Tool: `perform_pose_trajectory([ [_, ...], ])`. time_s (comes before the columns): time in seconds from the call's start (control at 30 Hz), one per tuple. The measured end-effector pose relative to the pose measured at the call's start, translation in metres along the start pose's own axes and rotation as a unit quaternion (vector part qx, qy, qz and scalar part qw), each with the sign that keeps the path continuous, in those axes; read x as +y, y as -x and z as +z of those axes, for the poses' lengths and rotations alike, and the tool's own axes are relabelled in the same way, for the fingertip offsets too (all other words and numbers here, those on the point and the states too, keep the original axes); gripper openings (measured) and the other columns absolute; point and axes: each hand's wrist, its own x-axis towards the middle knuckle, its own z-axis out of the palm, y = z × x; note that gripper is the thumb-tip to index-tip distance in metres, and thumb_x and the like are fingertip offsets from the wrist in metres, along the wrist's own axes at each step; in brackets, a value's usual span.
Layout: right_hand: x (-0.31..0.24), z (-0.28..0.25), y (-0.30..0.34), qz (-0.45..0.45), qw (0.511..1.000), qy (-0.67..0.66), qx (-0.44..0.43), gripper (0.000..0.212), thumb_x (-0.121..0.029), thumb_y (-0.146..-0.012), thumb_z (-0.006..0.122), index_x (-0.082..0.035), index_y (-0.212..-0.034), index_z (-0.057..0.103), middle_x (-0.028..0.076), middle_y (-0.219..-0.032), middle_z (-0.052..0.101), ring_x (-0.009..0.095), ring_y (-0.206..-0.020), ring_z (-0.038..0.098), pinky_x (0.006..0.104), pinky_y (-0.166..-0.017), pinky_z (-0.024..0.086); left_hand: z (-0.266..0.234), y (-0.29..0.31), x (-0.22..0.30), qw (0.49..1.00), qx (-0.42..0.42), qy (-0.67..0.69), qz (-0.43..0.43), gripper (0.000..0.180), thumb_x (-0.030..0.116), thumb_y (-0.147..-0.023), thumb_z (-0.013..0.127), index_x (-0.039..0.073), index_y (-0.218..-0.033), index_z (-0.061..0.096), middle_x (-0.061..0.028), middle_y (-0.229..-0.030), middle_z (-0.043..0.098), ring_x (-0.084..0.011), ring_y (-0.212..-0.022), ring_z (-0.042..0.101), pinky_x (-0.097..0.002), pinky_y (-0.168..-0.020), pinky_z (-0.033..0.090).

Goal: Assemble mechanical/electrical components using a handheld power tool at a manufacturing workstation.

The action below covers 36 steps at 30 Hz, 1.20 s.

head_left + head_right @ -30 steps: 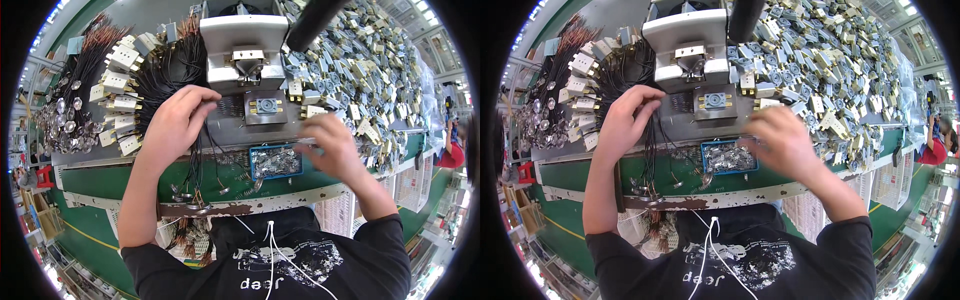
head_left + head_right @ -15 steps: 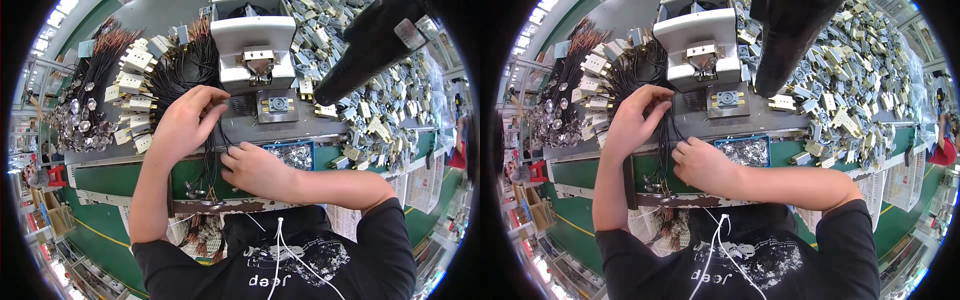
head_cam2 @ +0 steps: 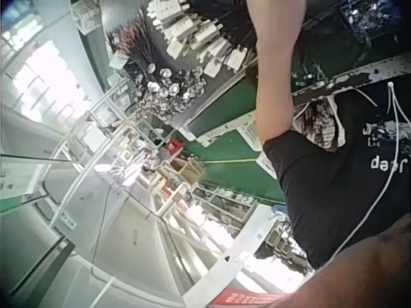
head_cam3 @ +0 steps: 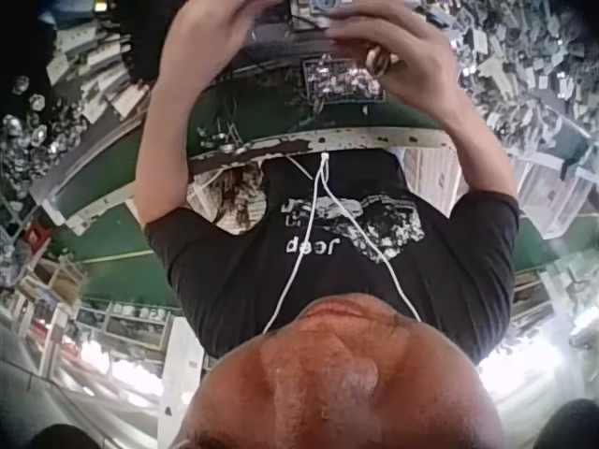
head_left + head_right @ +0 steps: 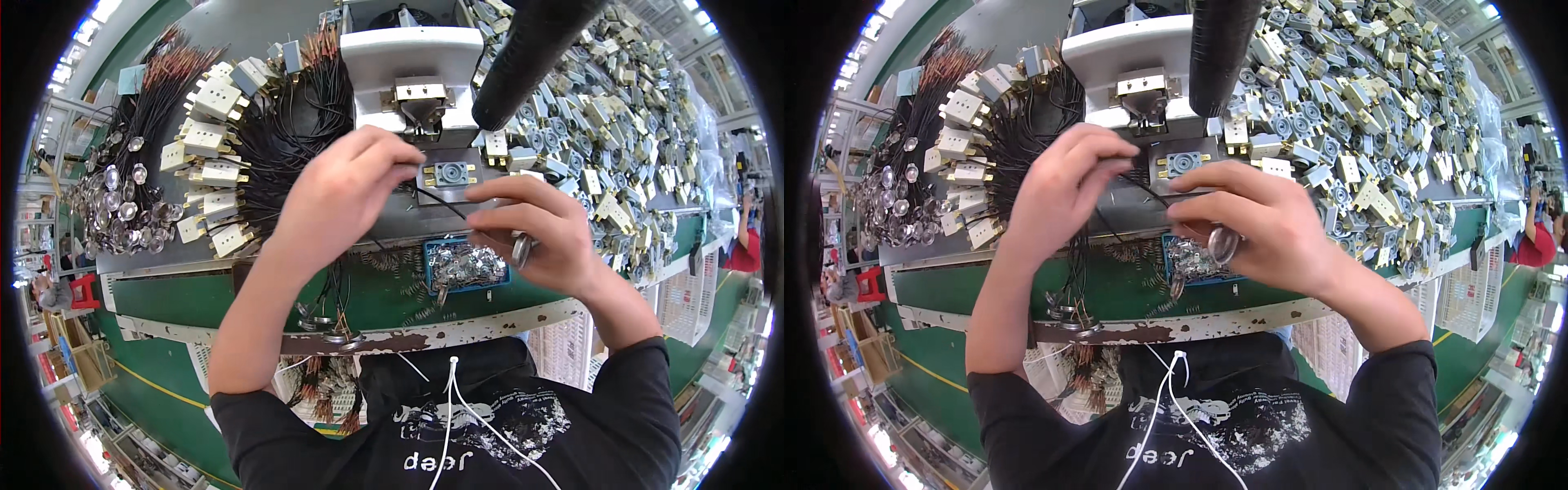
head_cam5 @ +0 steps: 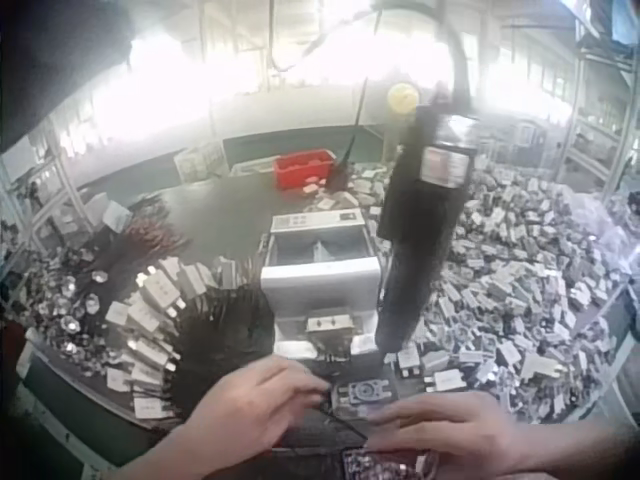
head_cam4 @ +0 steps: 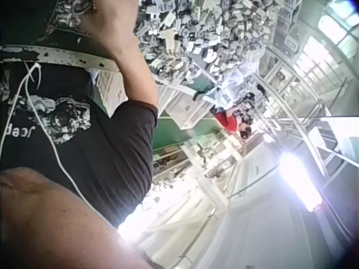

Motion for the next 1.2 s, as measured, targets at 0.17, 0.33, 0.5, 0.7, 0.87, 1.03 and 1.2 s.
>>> perform_pose_trajectory([
  [0.17,-0.017,-0.021,0.009,-0.003,0.972,-0.089,-0.215,0.039,0.003,-0.079,0.070,-0.011,-0.114,0.074,0.011,-0.103,0.071,0.029,-0.085,0.071,0.0400,-0.070,0.058,0.028,-0.014,-0.007,0.998,-0.044,-0.024,0.034,0.011,0.011,-0.088,0.074,0.004,-0.095,0.068,-0.0086,-0.091,0.068,-0.0297,-0.081,0.069,-0.0382,-0.074,0.056],
  [0.33,-0.015,0.024,0.042,0.029,0.976,-0.068,-0.207,0.040,-0.013,-0.084,0.076,-0.014,-0.124,0.068,0.008,-0.109,0.065,0.028,-0.094,0.067,0.0404,-0.080,0.056,0.044,-0.020,-0.008,0.996,-0.072,-0.018,0.039,0.010,0.011,-0.089,0.073,0.005,-0.094,0.069,-0.0090,-0.091,0.070,-0.0296,-0.083,0.070,-0.0385,-0.074,0.057],
  [0.5,-0.007,0.041,0.050,0.078,0.973,0.015,-0.217,0.046,-0.022,-0.083,0.079,-0.014,-0.126,0.065,0.009,-0.112,0.062,0.029,-0.097,0.066,0.0419,-0.084,0.055,0.044,-0.022,-0.007,0.992,-0.101,-0.052,0.057,0.009,0.011,-0.089,0.072,0.003,-0.093,0.069,-0.0087,-0.092,0.071,-0.0288,-0.087,0.070,-0.0394,-0.077,0.057],
  [0.7,-0.003,0.042,0.047,0.123,0.961,-0.105,-0.226,0.054,-0.006,-0.087,0.072,-0.011,-0.138,0.058,0.012,-0.113,0.060,0.032,-0.096,0.065,0.0403,-0.082,0.056,0.050,-0.018,-0.008,0.993,-0.086,-0.058,0.053,0.009,0.011,-0.087,0.072,0.003,-0.091,0.068,-0.0081,-0.093,0.071,-0.0279,-0.088,0.070,-0.0394,-0.079,0.056],
  [0.87,-0.015,0.036,0.040,0.233,0.946,-0.171,-0.145,0.065,0.004,-0.087,0.064,-0.008,-0.149,0.049,0.016,-0.119,0.057,0.032,-0.086,0.064,0.0390,-0.078,0.055,0.044,-0.016,-0.008,0.992,-0.091,-0.068,0.051,0.009,0.010,-0.087,0.072,0.004,-0.093,0.068,-0.0077,-0.094,0.069,-0.0284,-0.088,0.069,-0.0398,-0.080,0.056],
  [1.03,-0.005,0.027,0.036,0.276,0.930,-0.012,-0.243,0.061,-0.005,-0.087,0.069,-0.002,-0.145,0.051,0.012,-0.089,0.066,0.031,-0.078,0.065,0.0402,-0.072,0.054,0.041,-0.020,0.004,0.991,-0.118,-0.060,-0.014,0.015,0.011,-0.087,0.072,0.005,-0.100,0.067,-0.0078,-0.099,0.066,-0.0301,-0.089,0.068,-0.0402,-0.081,0.055],
  [1.2,-0.014,-0.003,0.031,0.070,0.968,0.175,-0.165,0.047,-0.012,-0.088,0.071,-0.003,-0.132,0.062,0.010,-0.074,0.064,0.034,-0.068,0.063,0.0466,-0.063,0.050,0.021,-0.005,0.009,0.989,-0.135,-0.012,0.064,0.018,0.012,-0.087,0.073,0.007,-0.103,0.068,-0.0093,-0.095,0.066,-0.0310,-0.087,0.067,-0.0414,-0.077,0.055],
])
